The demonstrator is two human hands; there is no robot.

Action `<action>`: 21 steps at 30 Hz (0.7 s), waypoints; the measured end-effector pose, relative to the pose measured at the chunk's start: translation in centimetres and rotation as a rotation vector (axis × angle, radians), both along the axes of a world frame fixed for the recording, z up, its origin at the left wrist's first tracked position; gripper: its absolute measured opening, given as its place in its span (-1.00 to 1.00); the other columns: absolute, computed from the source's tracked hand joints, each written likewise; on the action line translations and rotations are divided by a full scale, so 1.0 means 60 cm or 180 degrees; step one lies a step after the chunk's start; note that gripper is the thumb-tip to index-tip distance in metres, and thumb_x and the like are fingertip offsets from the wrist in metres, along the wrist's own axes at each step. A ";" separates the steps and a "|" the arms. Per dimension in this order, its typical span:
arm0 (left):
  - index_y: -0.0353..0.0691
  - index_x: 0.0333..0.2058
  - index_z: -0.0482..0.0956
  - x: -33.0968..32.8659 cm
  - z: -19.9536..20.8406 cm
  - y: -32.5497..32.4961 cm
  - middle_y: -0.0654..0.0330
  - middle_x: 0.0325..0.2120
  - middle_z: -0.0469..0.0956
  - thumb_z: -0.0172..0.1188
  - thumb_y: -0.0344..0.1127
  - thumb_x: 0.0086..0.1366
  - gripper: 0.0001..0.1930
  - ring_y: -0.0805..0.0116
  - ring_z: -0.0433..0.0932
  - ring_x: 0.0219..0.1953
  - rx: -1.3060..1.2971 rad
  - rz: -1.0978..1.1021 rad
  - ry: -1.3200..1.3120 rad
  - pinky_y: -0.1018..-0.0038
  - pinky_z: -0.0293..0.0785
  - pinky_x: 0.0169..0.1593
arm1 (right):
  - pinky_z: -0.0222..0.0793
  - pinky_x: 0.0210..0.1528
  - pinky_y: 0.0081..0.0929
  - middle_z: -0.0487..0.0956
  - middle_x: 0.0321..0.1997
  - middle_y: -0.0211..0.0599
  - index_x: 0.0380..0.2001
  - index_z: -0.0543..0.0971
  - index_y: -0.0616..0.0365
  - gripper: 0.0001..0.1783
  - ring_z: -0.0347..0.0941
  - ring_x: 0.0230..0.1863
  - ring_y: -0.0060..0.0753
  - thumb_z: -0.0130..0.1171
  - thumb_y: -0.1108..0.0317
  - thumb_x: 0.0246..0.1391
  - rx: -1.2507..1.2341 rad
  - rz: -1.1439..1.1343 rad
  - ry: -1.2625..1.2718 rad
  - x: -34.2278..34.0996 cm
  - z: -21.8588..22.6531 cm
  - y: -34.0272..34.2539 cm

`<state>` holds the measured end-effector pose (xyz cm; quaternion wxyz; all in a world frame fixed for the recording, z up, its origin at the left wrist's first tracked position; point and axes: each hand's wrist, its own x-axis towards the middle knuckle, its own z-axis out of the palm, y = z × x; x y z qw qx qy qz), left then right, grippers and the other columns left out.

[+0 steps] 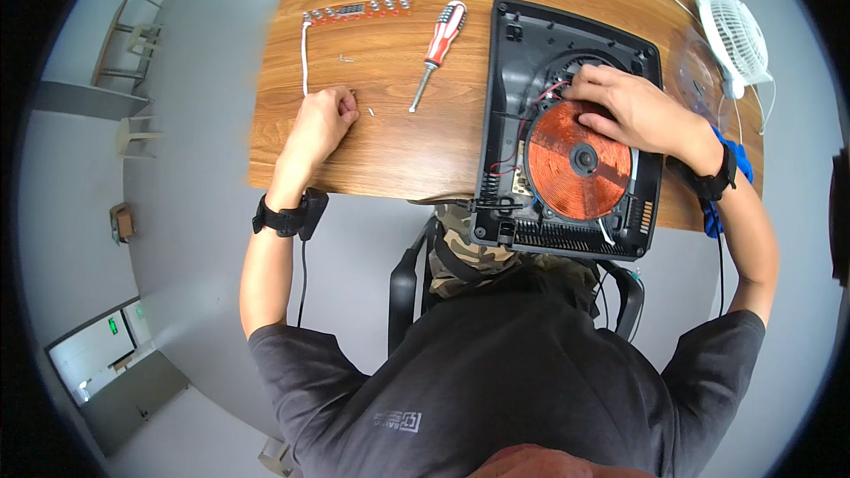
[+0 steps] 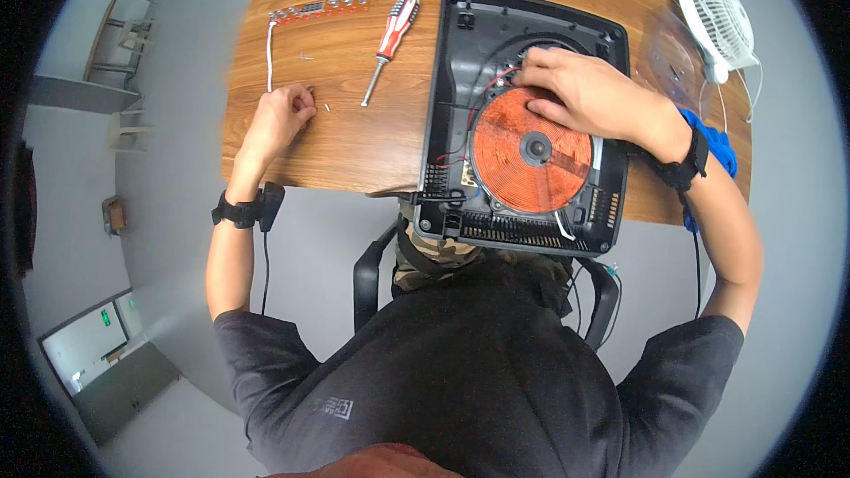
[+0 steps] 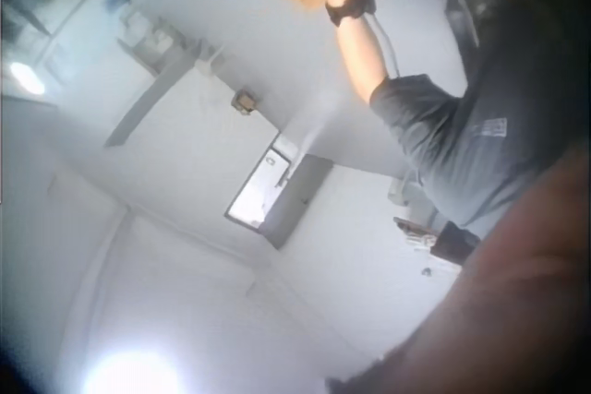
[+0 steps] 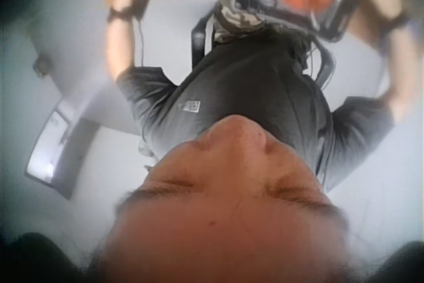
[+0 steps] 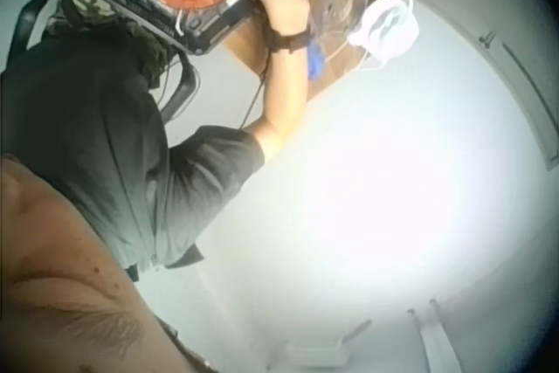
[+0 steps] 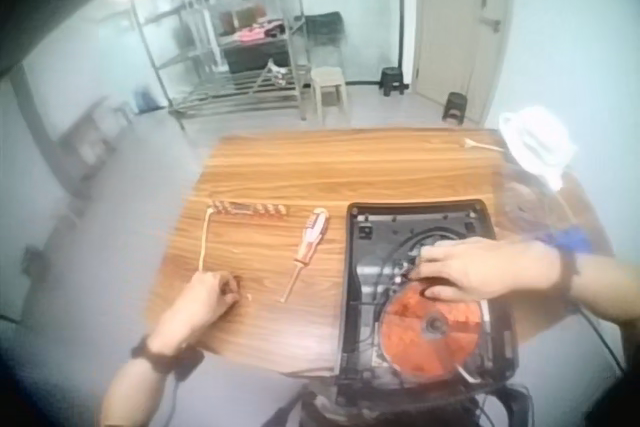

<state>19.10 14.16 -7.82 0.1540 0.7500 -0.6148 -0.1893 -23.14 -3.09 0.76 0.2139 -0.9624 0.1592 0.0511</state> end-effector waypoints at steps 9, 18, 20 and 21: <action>-0.36 -0.31 0.67 0.053 0.039 0.025 0.05 -0.48 0.68 0.39 -0.46 0.22 -0.89 0.25 0.65 -0.41 0.0226 0.0593 -0.0082 0.34 0.58 -0.23 | 0.47 0.06 -0.14 0.44 -0.06 -0.14 0.00 0.55 0.25 -0.66 0.50 0.02 -0.01 0.28 0.36 0.19 0.0301 -0.0115 -0.0095 0.006 -0.012 -0.006; -0.36 -0.26 0.69 0.049 0.036 0.020 -0.01 -0.44 0.70 0.39 -0.45 0.22 -0.86 0.18 0.69 -0.34 0.0195 0.0540 -0.0141 0.31 0.59 -0.16 | 0.47 0.07 -0.16 0.44 -0.05 -0.13 0.00 0.54 0.26 -0.68 0.51 0.01 0.01 0.26 0.37 0.21 0.0368 -0.0189 -0.0110 0.000 -0.002 -0.003; -0.36 -0.28 0.68 0.052 0.037 0.017 -0.01 -0.44 0.69 0.39 -0.45 0.22 -0.87 0.17 0.68 -0.36 0.0132 0.0544 -0.0173 0.31 0.59 -0.16 | 0.48 0.08 -0.16 0.45 -0.03 -0.13 -0.01 0.54 0.26 -0.68 0.51 0.03 0.02 0.26 0.37 0.22 0.0361 -0.0200 -0.0133 -0.006 0.000 -0.002; -0.36 -0.28 0.68 0.055 0.037 0.015 -0.02 -0.45 0.69 0.39 -0.45 0.22 -0.87 0.17 0.68 -0.36 0.0101 0.0549 -0.0189 0.30 0.59 -0.16 | 0.48 0.08 -0.16 0.46 -0.02 -0.13 -0.01 0.54 0.27 -0.68 0.52 0.04 0.03 0.26 0.37 0.22 0.0358 -0.0203 -0.0144 -0.009 0.001 -0.002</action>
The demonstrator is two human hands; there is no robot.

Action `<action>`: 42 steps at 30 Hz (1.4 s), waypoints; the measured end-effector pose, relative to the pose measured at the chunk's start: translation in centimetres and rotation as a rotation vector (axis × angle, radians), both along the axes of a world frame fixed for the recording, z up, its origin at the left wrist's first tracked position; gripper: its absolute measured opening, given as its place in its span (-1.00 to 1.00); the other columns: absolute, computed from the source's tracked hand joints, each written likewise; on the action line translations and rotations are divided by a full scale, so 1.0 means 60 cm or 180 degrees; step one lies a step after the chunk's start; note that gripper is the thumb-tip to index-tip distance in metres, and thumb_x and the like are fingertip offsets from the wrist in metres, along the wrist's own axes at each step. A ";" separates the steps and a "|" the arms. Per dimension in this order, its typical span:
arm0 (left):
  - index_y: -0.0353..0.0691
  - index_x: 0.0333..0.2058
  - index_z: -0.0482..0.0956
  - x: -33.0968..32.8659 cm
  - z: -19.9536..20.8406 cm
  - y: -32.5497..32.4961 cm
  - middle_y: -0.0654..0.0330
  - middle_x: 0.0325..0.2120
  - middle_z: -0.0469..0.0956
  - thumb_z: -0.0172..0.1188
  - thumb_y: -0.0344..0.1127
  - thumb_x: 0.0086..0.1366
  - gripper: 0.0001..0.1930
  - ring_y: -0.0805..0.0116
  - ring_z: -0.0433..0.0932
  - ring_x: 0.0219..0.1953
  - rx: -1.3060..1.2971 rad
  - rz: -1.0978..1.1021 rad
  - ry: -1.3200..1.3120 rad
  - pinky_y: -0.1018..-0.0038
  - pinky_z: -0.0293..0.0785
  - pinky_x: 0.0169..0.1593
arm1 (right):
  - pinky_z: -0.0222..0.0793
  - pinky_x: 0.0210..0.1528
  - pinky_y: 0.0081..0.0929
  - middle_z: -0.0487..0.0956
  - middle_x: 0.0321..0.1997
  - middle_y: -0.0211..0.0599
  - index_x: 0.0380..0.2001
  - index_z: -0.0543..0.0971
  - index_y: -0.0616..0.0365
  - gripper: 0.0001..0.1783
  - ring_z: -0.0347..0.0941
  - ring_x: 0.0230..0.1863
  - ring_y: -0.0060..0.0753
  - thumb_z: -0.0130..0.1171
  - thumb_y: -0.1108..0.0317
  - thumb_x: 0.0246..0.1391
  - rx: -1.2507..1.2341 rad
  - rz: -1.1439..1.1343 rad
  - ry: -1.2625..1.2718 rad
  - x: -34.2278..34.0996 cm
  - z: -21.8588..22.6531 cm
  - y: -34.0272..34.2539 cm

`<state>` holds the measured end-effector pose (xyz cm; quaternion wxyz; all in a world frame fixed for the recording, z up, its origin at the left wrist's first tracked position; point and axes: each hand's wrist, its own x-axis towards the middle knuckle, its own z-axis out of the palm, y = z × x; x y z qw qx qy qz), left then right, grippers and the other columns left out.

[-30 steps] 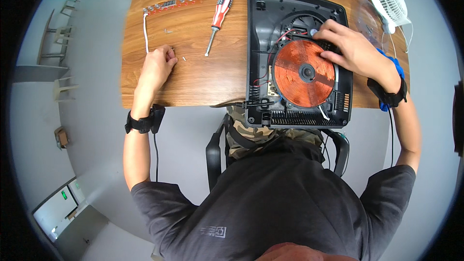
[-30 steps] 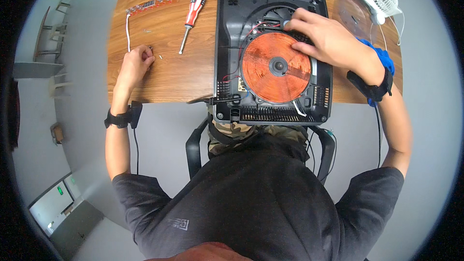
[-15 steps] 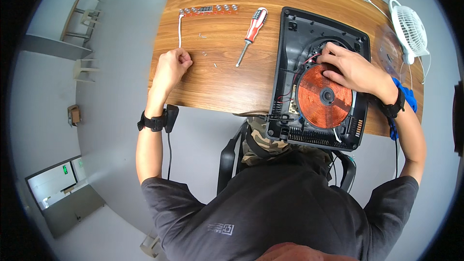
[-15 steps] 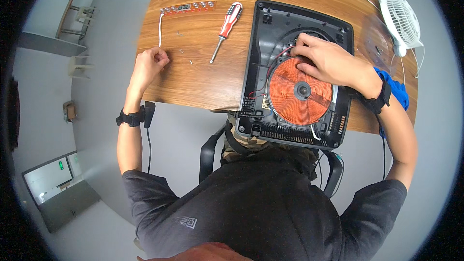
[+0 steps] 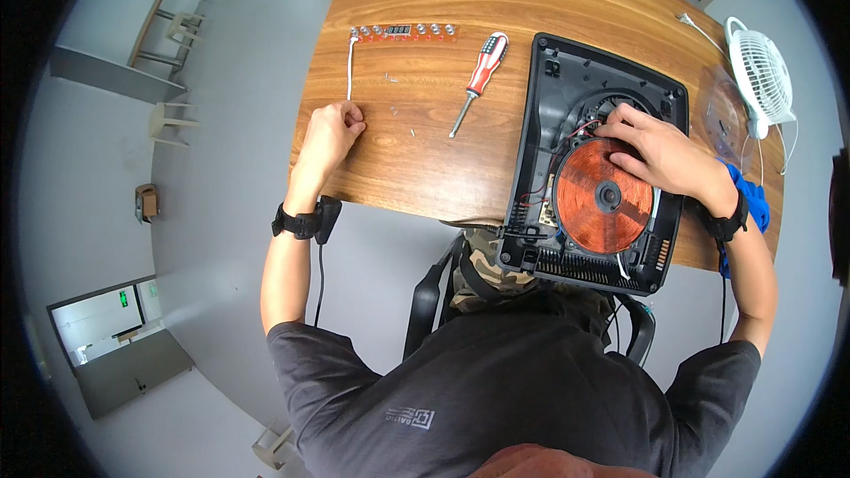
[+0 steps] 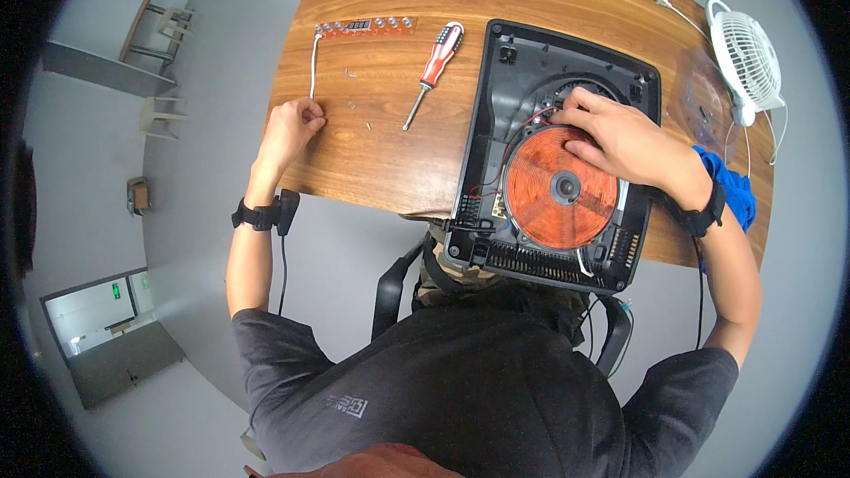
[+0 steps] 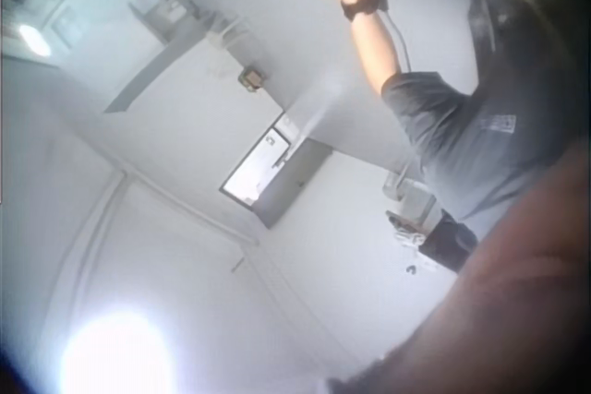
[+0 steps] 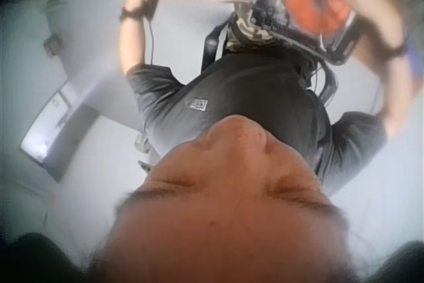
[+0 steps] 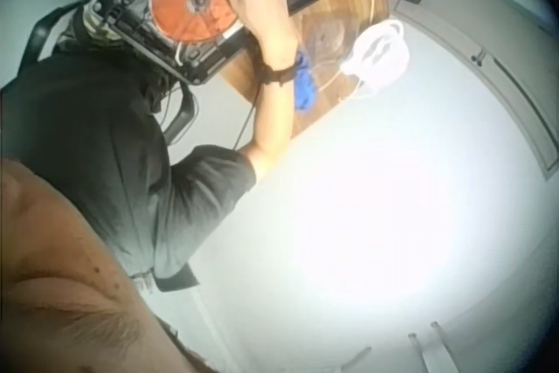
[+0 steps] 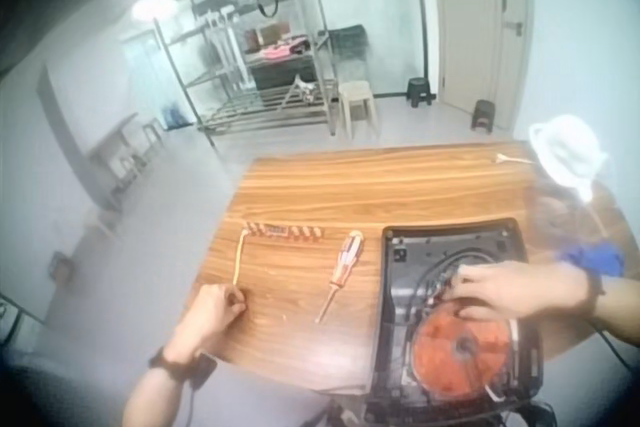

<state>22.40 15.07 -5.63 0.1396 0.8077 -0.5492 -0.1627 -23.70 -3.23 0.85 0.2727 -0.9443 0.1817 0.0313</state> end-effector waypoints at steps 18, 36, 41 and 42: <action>-0.27 -0.15 0.64 0.076 -0.020 -0.007 0.03 -0.34 0.70 0.41 -0.32 0.24 -0.75 -0.03 0.69 -0.20 0.0428 0.0528 -0.0399 0.14 0.60 -0.03 | 0.43 0.18 -0.13 0.53 0.01 -0.05 -0.08 0.53 0.30 -0.77 0.49 0.10 0.11 0.19 0.41 0.26 -0.0137 -0.0853 0.0119 -0.135 0.029 -0.015; -0.18 0.18 0.51 -0.010 0.020 -0.326 -0.01 0.15 0.51 0.44 -0.35 0.12 -0.40 -0.06 0.54 0.17 0.0620 -0.1595 -0.1471 0.12 0.56 0.17 | 0.47 0.14 -0.16 0.55 0.02 -0.05 -0.17 0.56 0.36 -0.82 0.51 0.09 0.06 0.21 0.46 0.23 -0.0198 -0.0981 -0.0292 -0.213 0.001 -0.001; -0.19 0.18 0.50 -0.019 -0.009 -0.351 -0.02 0.13 0.54 0.45 -0.36 0.11 -0.38 -0.06 0.55 0.16 0.0703 -0.1788 -0.1396 0.13 0.56 0.17 | 0.45 0.23 -0.20 0.57 0.12 -0.04 -0.20 0.57 0.32 -0.85 0.49 0.19 0.03 0.22 0.44 0.24 -0.0132 -0.1020 -0.0278 -0.223 0.001 0.000; -0.19 0.18 0.51 -0.024 -0.007 -0.355 -0.02 0.12 0.55 0.45 -0.37 0.10 -0.38 -0.07 0.55 0.16 0.0740 -0.1826 -0.1376 0.14 0.56 0.17 | 0.45 0.22 -0.20 0.57 0.12 -0.04 -0.19 0.58 0.32 -0.85 0.50 0.18 0.03 0.22 0.44 0.24 -0.0150 -0.1043 -0.0285 -0.223 0.002 0.001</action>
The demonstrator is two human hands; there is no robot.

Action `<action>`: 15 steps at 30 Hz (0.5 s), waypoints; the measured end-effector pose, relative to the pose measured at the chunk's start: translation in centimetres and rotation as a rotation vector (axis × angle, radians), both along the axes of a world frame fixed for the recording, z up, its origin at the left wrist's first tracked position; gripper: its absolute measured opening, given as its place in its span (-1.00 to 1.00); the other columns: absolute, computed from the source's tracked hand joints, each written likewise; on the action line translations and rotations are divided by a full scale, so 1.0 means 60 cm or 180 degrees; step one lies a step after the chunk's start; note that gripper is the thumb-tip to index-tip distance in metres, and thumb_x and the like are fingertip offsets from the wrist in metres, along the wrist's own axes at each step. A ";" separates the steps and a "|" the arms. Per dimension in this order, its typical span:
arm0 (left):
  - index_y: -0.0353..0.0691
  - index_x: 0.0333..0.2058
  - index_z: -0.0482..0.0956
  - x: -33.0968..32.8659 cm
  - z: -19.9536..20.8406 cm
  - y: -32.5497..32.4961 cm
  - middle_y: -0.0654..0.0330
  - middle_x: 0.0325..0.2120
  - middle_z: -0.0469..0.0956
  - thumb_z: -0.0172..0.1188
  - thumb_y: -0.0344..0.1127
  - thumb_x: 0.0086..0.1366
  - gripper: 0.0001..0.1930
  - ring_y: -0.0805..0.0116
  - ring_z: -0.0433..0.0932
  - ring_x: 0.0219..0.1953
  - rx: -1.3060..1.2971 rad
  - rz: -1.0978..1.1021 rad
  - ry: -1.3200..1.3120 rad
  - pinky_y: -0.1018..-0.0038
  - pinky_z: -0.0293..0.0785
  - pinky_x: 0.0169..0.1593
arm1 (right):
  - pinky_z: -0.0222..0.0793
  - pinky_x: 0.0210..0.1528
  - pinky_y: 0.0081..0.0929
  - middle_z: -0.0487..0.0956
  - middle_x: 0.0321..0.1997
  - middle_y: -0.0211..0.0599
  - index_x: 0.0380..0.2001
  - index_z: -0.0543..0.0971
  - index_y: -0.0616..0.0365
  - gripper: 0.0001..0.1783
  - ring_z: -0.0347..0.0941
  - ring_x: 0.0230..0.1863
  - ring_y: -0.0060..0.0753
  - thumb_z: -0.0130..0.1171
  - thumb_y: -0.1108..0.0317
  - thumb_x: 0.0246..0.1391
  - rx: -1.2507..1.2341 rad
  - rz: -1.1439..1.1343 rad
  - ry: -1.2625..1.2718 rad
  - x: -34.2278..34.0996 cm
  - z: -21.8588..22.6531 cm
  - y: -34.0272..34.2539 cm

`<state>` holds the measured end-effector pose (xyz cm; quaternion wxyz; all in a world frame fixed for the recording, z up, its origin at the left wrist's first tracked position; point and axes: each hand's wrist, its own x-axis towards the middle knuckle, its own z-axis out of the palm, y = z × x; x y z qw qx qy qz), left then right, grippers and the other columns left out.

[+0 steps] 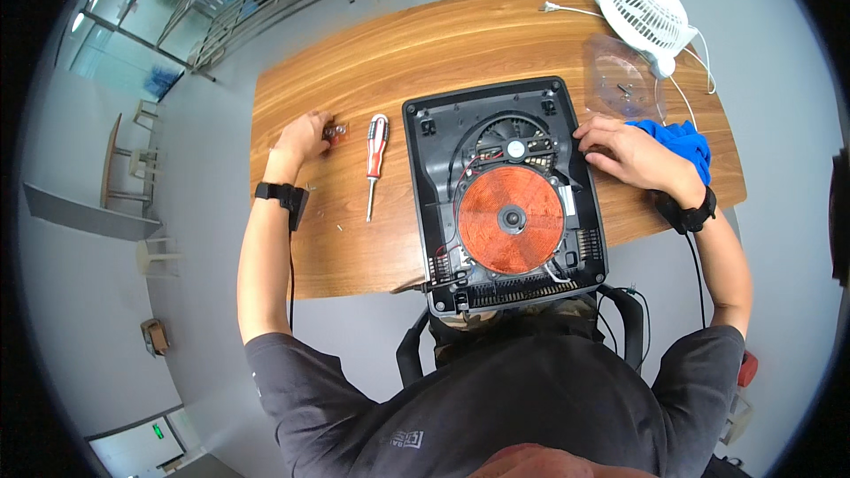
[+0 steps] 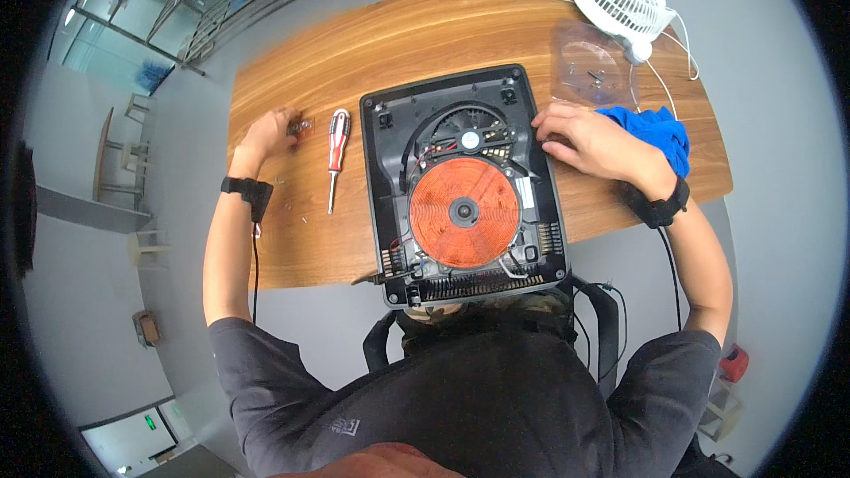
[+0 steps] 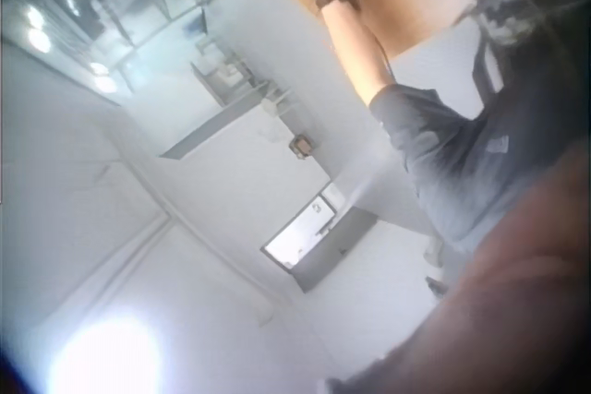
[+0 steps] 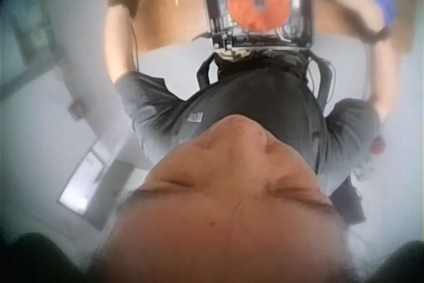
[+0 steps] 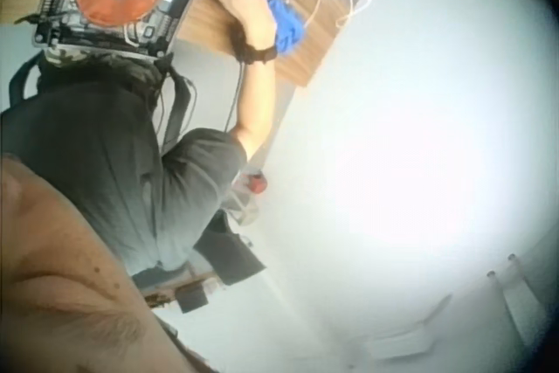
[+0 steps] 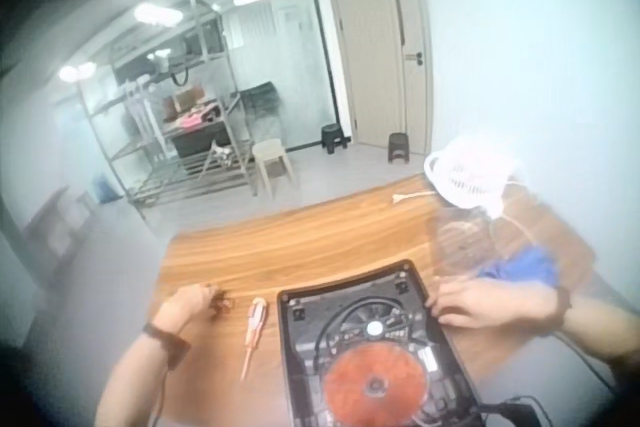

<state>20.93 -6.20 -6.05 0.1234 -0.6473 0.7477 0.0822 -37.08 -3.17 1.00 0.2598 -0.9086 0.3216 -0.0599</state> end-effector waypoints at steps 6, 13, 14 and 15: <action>-0.26 0.07 0.58 -0.013 0.005 -0.025 -0.02 0.06 0.60 0.47 -0.39 0.08 -0.46 -0.05 0.57 0.13 0.0153 -0.0065 -0.0082 0.17 0.57 0.16 | 0.49 0.12 -0.17 0.57 0.03 -0.09 -0.20 0.58 0.29 -0.83 0.51 0.10 0.03 0.22 0.40 0.23 -0.0127 0.0038 -0.0105 -0.007 -0.010 -0.003; -0.24 0.10 0.58 0.018 0.022 -0.011 -0.04 0.08 0.58 0.45 -0.41 0.02 -0.41 -0.07 0.57 0.12 -0.0005 -0.0219 -0.0065 0.19 0.58 0.17 | 0.51 0.09 -0.16 0.55 0.04 -0.11 -0.13 0.56 0.27 -0.81 0.53 0.08 0.03 0.21 0.38 0.27 -0.0055 0.0120 0.0037 0.018 -0.002 -0.028; -0.26 0.00 0.60 0.003 0.045 -0.006 -0.06 0.01 0.58 0.43 -0.45 0.01 -0.50 -0.10 0.59 0.07 -0.0096 -0.0204 0.0020 0.17 0.59 0.13 | 0.52 0.07 -0.14 0.55 0.05 -0.12 -0.10 0.55 0.25 -0.78 0.54 0.06 0.05 0.20 0.35 0.28 -0.0209 0.0184 0.0062 0.014 0.000 -0.035; -0.27 -0.04 0.60 0.001 0.066 -0.002 -0.05 -0.02 0.58 0.42 -0.48 0.00 -0.53 -0.11 0.59 0.04 -0.0205 -0.0306 0.0080 0.17 0.59 0.11 | 0.53 0.07 -0.13 0.54 0.07 -0.12 -0.09 0.55 0.25 -0.78 0.54 0.07 0.06 0.19 0.35 0.29 -0.0267 0.0190 0.0119 0.015 0.003 -0.044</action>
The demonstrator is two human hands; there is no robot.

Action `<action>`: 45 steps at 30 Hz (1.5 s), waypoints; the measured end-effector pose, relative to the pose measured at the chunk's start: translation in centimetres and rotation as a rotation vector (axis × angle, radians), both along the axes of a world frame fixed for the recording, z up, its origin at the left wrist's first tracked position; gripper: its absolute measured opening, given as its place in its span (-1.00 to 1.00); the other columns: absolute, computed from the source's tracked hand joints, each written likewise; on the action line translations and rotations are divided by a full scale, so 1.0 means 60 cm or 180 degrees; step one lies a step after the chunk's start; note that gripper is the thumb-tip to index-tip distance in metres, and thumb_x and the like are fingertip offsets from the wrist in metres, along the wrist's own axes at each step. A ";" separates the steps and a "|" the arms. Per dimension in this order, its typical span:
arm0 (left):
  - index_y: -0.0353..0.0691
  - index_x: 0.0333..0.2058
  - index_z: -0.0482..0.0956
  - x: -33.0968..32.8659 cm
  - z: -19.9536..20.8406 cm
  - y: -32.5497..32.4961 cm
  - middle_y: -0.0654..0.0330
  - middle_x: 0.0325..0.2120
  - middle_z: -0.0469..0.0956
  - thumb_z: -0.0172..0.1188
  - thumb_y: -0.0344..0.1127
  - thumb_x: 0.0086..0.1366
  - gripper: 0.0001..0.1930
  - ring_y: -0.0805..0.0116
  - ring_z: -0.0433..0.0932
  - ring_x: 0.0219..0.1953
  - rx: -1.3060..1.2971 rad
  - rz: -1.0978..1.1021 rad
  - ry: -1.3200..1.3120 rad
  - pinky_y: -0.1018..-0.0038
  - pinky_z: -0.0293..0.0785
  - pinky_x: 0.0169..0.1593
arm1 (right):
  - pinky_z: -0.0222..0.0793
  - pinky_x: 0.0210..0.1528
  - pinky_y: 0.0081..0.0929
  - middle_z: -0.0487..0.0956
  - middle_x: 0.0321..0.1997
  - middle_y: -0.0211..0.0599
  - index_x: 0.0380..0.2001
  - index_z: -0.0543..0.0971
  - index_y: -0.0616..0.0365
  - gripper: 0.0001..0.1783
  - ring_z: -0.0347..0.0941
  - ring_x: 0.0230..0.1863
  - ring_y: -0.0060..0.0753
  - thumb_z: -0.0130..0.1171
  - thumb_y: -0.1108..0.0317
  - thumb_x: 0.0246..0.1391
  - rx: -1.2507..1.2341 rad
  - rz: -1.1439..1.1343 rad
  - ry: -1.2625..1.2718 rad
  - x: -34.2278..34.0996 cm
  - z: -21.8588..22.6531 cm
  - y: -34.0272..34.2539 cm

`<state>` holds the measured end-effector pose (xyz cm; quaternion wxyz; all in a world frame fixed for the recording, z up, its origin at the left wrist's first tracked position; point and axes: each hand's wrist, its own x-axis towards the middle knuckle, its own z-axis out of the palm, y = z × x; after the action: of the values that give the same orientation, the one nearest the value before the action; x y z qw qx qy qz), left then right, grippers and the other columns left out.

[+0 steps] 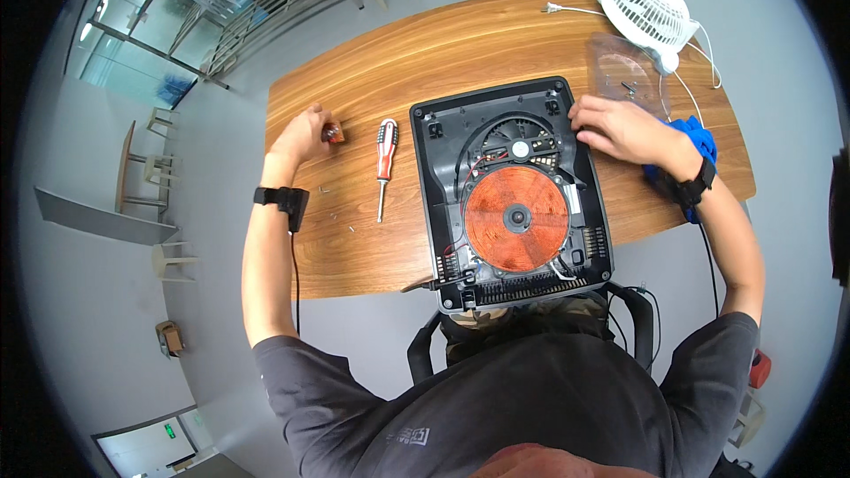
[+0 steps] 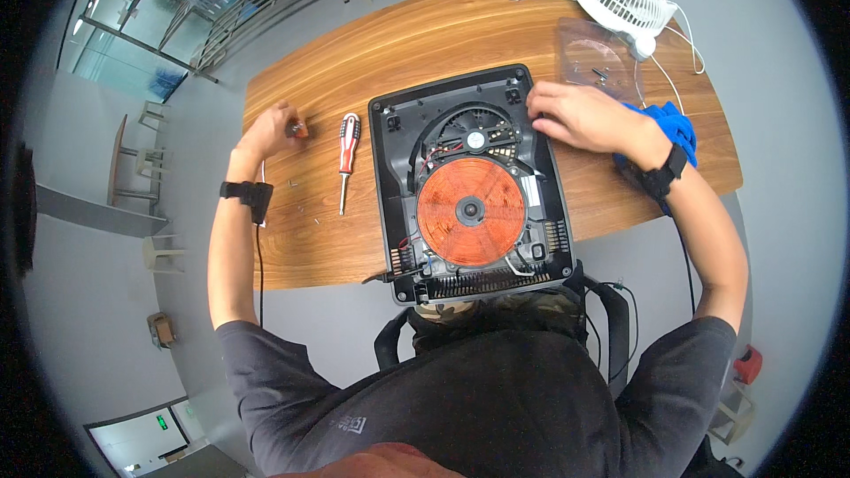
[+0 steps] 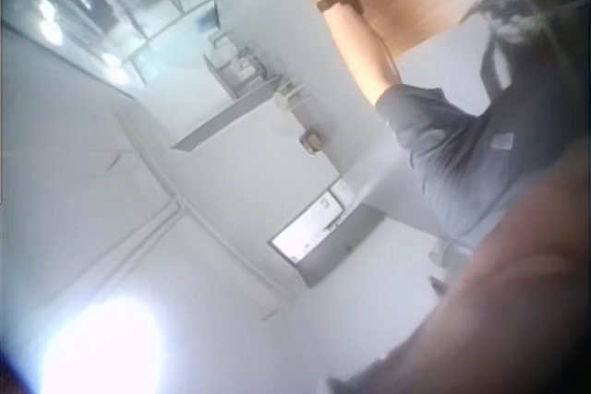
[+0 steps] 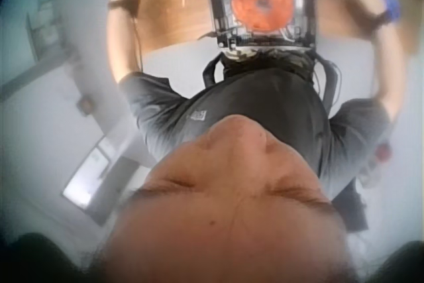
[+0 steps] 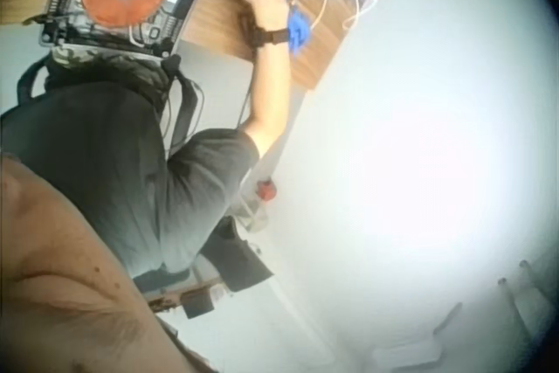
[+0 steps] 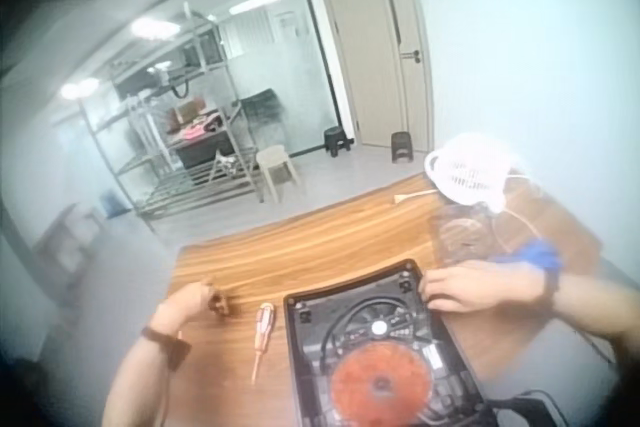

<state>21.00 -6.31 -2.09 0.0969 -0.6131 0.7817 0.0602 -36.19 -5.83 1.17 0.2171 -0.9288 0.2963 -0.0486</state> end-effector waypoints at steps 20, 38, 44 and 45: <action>-0.27 -0.19 0.58 -0.245 0.291 0.105 0.15 0.00 0.56 0.37 -0.64 0.03 -0.66 0.18 0.61 -0.01 -0.1373 -0.1283 0.1716 0.37 0.58 0.06 | 0.52 0.09 -0.01 0.44 0.24 -0.09 0.35 0.28 0.11 -0.32 0.49 0.15 0.16 0.26 0.14 0.27 -0.1514 0.0516 -0.0137 0.147 0.075 -0.132; -0.24 -0.10 0.57 -0.347 0.296 0.083 0.22 -0.13 0.59 0.40 -0.52 0.12 -0.65 0.38 0.61 -0.09 -0.0766 -0.1483 0.2324 0.43 0.60 -0.07 | 0.52 0.04 -0.14 0.51 0.01 -0.10 0.21 0.40 0.17 -0.35 0.54 0.07 0.02 0.37 0.09 0.18 -0.0768 0.0490 -0.0766 0.204 0.125 -0.061; -0.15 0.25 0.43 -0.385 0.296 0.075 0.20 -0.10 0.56 0.45 -0.42 0.12 -0.31 0.46 0.54 -0.20 -0.0649 -0.1280 0.2650 0.50 0.51 -0.18 | 0.52 -0.19 -0.22 0.65 -0.39 -0.01 -0.20 0.61 0.33 -0.60 0.65 -0.32 -0.07 0.37 0.14 0.18 0.0265 0.0284 -0.1404 0.220 0.118 -0.049; -0.14 0.28 0.41 -0.383 0.291 0.073 0.19 -0.09 0.55 0.47 -0.39 0.11 -0.27 0.44 0.53 -0.20 -0.0745 -0.1298 0.2622 0.49 0.51 -0.16 | 0.52 -0.16 -0.22 0.66 -0.35 -0.01 -0.17 0.60 0.33 -0.59 0.65 -0.29 -0.12 0.38 0.15 0.18 0.0281 0.0362 -0.1431 0.219 0.116 -0.055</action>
<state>-2.00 -1.94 15.38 -0.2812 -0.3790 0.8610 0.1896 -23.02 -9.12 8.11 0.3205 -0.8994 0.1896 -0.2289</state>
